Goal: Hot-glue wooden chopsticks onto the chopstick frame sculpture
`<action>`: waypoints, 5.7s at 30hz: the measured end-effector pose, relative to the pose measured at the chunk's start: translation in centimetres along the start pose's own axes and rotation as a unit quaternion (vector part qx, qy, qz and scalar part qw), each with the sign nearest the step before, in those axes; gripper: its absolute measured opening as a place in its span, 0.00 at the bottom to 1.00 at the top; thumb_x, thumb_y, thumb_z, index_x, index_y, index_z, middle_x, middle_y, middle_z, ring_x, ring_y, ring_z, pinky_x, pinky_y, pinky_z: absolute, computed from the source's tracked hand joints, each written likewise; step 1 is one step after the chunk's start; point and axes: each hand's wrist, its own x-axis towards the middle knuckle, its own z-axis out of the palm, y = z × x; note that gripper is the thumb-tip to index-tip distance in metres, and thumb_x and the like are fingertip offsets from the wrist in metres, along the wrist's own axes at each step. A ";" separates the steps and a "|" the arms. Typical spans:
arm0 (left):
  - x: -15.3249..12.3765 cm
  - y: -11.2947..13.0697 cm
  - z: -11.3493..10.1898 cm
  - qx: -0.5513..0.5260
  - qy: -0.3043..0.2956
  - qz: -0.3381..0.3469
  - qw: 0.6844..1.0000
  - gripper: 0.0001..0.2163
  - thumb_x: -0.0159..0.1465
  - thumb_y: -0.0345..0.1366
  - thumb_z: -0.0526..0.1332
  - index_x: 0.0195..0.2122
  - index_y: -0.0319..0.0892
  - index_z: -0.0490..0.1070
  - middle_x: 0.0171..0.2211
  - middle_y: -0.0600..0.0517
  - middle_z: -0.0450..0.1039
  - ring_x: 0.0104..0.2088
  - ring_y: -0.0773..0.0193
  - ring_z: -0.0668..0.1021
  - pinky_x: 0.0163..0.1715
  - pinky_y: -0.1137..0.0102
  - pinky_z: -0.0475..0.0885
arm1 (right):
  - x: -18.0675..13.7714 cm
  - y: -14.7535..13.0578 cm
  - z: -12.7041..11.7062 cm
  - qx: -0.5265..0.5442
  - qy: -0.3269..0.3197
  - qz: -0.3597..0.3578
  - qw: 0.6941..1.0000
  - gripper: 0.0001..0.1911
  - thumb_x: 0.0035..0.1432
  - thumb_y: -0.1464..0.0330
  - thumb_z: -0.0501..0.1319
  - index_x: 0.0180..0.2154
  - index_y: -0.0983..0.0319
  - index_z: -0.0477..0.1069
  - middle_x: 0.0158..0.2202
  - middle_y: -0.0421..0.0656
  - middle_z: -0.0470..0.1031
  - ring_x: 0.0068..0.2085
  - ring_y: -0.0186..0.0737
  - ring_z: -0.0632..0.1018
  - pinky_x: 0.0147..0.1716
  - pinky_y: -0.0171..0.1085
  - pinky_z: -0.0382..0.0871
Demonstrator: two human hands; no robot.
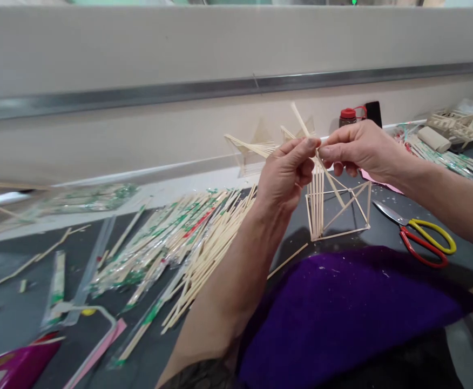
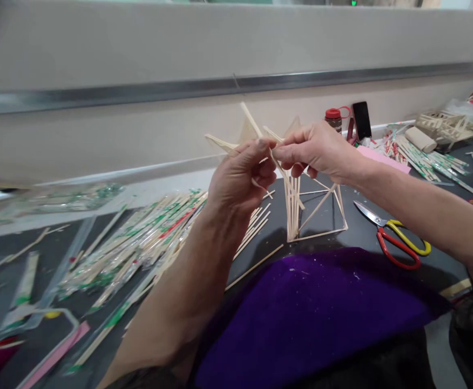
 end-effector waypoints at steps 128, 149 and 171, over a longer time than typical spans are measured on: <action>1.2 -9.6 -2.1 0.002 0.136 -0.240 0.961 0.08 0.44 0.30 0.71 0.20 0.37 0.72 0.16 0.55 0.68 0.17 0.72 0.68 0.18 0.75 0.62 | 6.6 11.4 0.2 0.034 -0.056 0.227 0.972 0.13 0.56 0.78 0.64 0.20 0.66 0.71 0.17 0.39 0.73 0.17 0.24 0.70 0.15 0.27 0.55; 1.3 -9.9 -2.3 0.015 0.127 -0.245 0.961 0.09 0.44 0.33 0.72 0.20 0.38 0.72 0.15 0.56 0.68 0.16 0.72 0.67 0.17 0.75 0.62 | 6.7 12.0 0.4 0.079 -0.056 0.223 0.970 0.15 0.56 0.80 0.63 0.19 0.66 0.70 0.17 0.38 0.73 0.16 0.24 0.70 0.15 0.26 0.57; 1.2 -9.8 -2.3 0.034 0.141 -0.239 0.960 0.10 0.47 0.33 0.72 0.21 0.39 0.71 0.16 0.55 0.68 0.17 0.71 0.68 0.19 0.74 0.63 | 6.6 11.9 0.5 0.070 -0.058 0.206 0.974 0.14 0.56 0.79 0.62 0.20 0.66 0.70 0.18 0.37 0.72 0.17 0.24 0.69 0.16 0.27 0.54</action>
